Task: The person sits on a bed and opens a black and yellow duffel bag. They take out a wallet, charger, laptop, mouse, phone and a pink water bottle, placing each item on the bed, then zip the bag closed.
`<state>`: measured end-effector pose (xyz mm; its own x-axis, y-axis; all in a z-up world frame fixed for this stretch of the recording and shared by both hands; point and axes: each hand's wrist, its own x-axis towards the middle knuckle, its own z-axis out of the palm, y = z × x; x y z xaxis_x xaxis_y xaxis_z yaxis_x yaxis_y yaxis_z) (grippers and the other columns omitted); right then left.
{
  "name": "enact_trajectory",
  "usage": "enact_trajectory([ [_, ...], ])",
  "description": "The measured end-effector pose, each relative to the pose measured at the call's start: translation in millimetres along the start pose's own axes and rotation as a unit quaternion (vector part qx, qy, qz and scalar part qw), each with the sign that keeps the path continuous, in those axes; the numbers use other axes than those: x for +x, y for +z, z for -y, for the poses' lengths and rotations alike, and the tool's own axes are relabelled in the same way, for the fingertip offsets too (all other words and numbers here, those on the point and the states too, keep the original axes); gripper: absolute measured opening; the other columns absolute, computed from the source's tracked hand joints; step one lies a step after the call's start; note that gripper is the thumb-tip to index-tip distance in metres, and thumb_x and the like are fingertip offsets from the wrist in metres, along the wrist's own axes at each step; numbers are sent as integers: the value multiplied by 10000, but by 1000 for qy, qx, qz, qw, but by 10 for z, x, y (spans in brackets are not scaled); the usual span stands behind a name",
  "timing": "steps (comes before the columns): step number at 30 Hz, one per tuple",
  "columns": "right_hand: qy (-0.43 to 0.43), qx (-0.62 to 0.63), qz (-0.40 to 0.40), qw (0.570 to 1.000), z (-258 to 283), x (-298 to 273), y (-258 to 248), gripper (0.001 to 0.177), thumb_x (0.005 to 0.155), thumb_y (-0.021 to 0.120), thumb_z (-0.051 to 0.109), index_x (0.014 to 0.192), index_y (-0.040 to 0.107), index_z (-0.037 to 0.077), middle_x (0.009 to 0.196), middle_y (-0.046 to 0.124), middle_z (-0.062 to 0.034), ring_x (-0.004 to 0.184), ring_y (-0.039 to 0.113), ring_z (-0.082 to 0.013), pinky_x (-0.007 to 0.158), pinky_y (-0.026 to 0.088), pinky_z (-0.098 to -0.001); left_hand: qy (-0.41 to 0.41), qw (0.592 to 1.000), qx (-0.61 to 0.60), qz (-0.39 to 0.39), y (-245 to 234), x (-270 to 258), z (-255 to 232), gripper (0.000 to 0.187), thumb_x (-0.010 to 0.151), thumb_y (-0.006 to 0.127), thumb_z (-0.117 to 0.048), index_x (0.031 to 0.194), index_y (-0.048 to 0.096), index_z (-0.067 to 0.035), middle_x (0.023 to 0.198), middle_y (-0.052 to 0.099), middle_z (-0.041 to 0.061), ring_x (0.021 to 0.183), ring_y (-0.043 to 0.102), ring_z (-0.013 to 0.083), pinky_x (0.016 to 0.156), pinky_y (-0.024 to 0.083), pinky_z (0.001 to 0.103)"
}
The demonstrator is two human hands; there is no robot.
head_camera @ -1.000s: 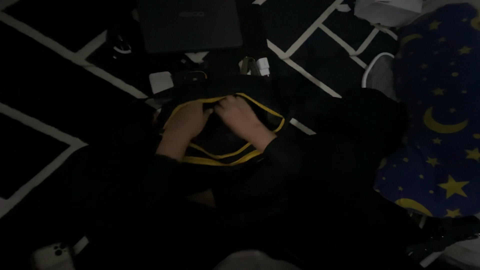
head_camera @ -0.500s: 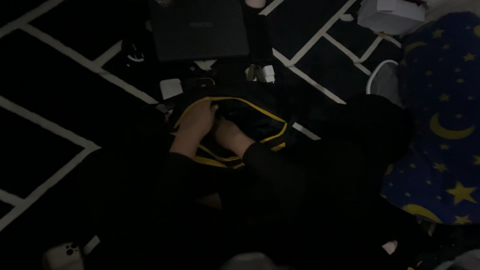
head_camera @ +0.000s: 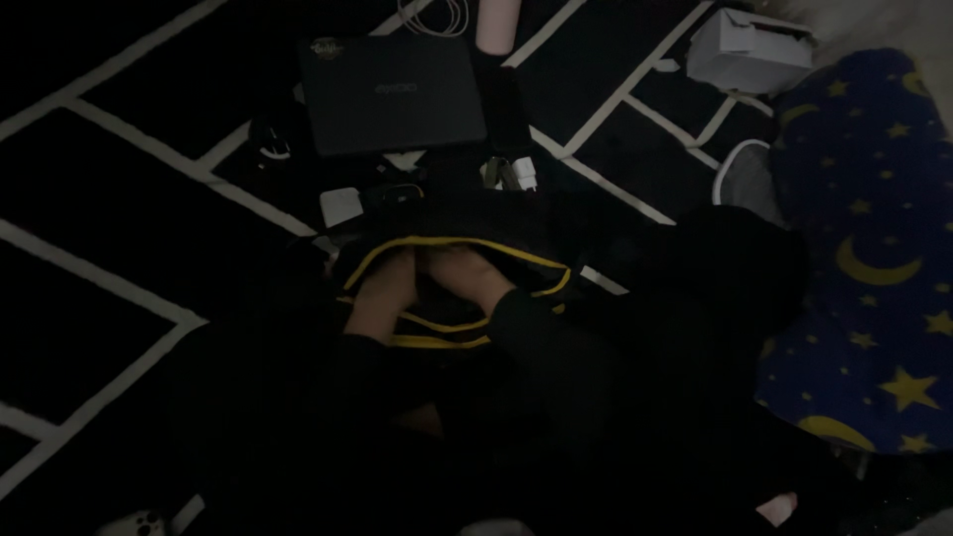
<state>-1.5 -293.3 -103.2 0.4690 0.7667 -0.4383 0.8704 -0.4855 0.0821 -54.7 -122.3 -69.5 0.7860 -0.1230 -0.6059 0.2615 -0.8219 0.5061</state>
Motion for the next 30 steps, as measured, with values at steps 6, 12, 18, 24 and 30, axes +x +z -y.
enact_trajectory([
  [6, 42, 399, -27, 916, -86, -353, -548, 409, 978, 579, 174, 1384, 576, 130, 1341, 610, -125, 1164, 641, -270, 960, 531, -386, 34, 999, -25, 27, 32, 91, -21, 697, 855, 768, -146, 1478, 457, -113, 1495, 508, 146, 1348, 524, 312, 1130, 434, 401],
  [12, 36, 499, -132, 856, -6, -679, -798, 393, 887, 754, 181, 1265, 680, 97, 1207, 740, -100, 1118, 714, -237, 959, 576, -370, 36, 995, -95, -21, -131, -271, -134, 467, 960, 650, -220, 1412, 581, -125, 1409, 616, 138, 1265, 609, 310, 1080, 471, 418],
  [18, 49, 542, -170, 821, 39, -1047, -963, 361, 897, 759, 191, 1236, 707, 81, 1181, 759, -92, 1057, 731, -209, 912, 592, -352, 74, 995, -58, -35, -439, -951, -463, 448, 950, 646, -273, 1379, 619, -151, 1274, 692, 121, 1152, 672, 286, 989, 523, 387],
  [24, 42, 684, -250, 684, -17, -1201, -1119, 383, 985, 698, 212, 1329, 679, 43, 1228, 754, -117, 1147, 725, -219, 983, 596, -344, 71, 979, -156, -110, -747, -1422, -691, 474, 938, 664, -405, 1287, 671, -84, 1166, 736, 128, 1059, 717, 256, 926, 554, 384],
  [30, 97, 619, -325, 708, 351, -1208, -1444, 1018, 754, 858, 292, 1547, 261, 70, 1479, 384, -209, 1296, 534, -310, 953, 581, -364, 87, 932, -259, -238, -945, -1359, -713, 491, 952, 662, -416, 1172, 711, 20, 1012, 771, 210, 907, 754, 296, 806, 577, 388],
])
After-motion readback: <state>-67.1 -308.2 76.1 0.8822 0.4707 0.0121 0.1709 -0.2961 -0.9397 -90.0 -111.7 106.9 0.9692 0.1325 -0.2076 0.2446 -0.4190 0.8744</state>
